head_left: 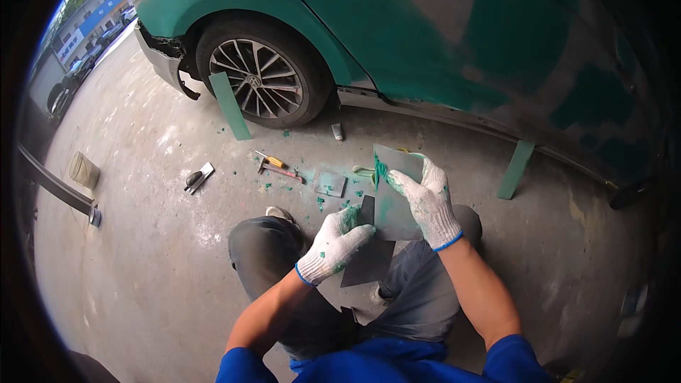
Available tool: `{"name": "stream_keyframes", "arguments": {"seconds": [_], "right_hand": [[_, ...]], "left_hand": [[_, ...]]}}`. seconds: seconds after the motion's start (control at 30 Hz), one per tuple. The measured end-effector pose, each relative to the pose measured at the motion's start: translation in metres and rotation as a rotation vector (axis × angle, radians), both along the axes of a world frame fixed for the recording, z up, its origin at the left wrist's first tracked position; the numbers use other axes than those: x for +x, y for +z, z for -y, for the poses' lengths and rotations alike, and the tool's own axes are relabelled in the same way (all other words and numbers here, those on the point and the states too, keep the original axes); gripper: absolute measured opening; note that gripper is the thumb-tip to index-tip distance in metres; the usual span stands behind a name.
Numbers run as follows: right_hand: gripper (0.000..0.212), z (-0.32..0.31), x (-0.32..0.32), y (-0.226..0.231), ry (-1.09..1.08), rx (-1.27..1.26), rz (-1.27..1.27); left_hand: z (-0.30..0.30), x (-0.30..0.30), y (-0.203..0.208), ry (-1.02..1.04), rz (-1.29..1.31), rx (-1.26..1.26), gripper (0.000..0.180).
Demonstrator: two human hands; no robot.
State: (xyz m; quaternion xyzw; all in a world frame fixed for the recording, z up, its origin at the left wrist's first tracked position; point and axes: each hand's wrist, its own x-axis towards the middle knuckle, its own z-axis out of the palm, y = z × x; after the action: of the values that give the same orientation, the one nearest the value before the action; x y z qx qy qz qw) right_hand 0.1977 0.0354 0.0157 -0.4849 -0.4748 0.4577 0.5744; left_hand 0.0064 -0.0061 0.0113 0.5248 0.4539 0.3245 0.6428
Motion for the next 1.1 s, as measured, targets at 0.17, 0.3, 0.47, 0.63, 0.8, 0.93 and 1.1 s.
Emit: {"name": "stream_keyframes", "arguments": {"seconds": [0.17,0.3,0.47,0.63,0.8,0.93,1.1], "right_hand": [[0.024,0.001,0.017,0.035,0.244,0.0,0.184],[0.028,0.006,0.018,0.028,0.318,0.304,0.778],[0.032,-0.002,0.019,0.009,0.238,0.589,0.983],[0.036,-0.002,-0.015,0.031,0.208,0.001,0.595],[0.045,0.01,-0.009,0.018,0.294,-0.186,0.433],[0.052,-0.006,-0.007,0.002,0.163,-0.198,0.26],[0.054,-0.024,0.022,-0.021,0.021,-0.064,0.103]], "left_hand": [[-0.011,-0.025,-0.007,0.072,0.117,-0.072,0.016],[-0.019,-0.027,-0.012,0.029,0.057,-0.088,0.029],[-0.019,-0.018,-0.015,0.0,0.167,-0.034,0.051],[-0.016,-0.035,-0.005,-0.146,-0.268,0.125,0.071],[-0.026,-0.031,0.01,-0.144,-0.073,0.199,0.03],[-0.021,-0.034,-0.007,-0.242,0.254,-0.083,0.054],[-0.015,-0.035,-0.001,-0.248,0.282,0.077,0.094]]}}
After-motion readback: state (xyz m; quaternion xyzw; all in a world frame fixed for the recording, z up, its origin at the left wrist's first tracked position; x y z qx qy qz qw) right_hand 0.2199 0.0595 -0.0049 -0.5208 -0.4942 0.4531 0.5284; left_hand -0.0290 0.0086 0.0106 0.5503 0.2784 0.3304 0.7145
